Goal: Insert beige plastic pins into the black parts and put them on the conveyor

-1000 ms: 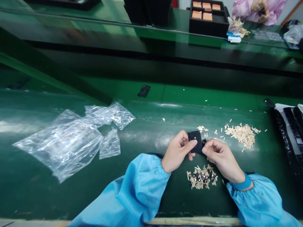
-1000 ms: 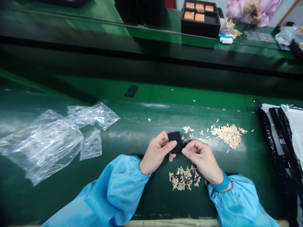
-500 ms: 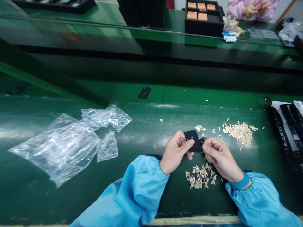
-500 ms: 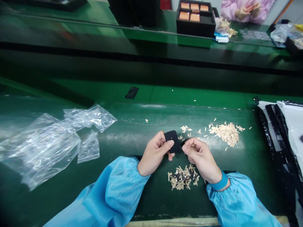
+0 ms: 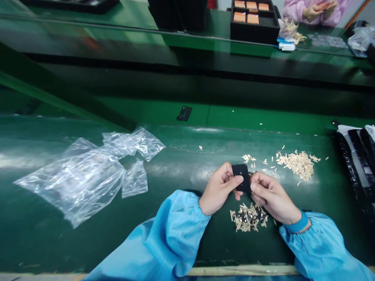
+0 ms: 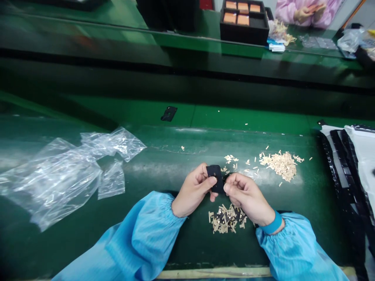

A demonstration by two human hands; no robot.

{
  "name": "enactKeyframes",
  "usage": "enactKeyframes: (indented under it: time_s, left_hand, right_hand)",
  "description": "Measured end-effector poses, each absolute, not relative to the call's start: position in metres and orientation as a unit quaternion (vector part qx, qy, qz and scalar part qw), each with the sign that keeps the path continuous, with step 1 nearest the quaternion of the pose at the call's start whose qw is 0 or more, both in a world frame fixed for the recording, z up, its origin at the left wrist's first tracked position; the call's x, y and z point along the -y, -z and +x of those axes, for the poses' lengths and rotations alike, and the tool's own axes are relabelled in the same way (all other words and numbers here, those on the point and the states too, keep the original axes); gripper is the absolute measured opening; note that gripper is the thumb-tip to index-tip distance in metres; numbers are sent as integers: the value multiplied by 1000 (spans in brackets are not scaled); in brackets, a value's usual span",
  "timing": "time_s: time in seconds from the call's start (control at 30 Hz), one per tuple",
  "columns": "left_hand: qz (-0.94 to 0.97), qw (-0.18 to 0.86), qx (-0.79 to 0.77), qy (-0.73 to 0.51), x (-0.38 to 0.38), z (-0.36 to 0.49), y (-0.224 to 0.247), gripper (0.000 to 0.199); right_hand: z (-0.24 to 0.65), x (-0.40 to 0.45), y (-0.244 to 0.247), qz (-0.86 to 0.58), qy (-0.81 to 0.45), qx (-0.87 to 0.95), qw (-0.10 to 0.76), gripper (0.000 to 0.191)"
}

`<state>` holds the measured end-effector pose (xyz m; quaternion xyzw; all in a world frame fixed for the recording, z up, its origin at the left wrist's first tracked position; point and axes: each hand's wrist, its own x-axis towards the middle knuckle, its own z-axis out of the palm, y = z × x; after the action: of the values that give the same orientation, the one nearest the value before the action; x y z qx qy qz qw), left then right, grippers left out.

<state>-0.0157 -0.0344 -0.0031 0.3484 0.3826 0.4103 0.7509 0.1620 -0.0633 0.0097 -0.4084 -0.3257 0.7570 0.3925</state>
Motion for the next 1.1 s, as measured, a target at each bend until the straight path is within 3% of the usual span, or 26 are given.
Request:
enactKeyframes:
  time_s: [0.2,0.37,0.57,0.83,1.1]
  left_hand:
    - [359,742,-381,-418,32,-17,0,35]
    - [373,710,-398,-445,27,-18,0,60]
    - [338,702,-425,-461,25,-20,0,36]
    - [277,732,-436,-444,23,-19,-6,45]
    - [285,738,-433,-432,24,-19,-5,46]
  right_hand:
    - [165,62,-9,-502,-661,396,393,38]
    - [166,58,-15,-557,-569,433,422,37]
    - [164,61,-16,-585,-467,483,455,27]
    - [166,67,-8,-547,-386,571,475,6]
    - [166,66,-7,-530,-343,624,461,3]
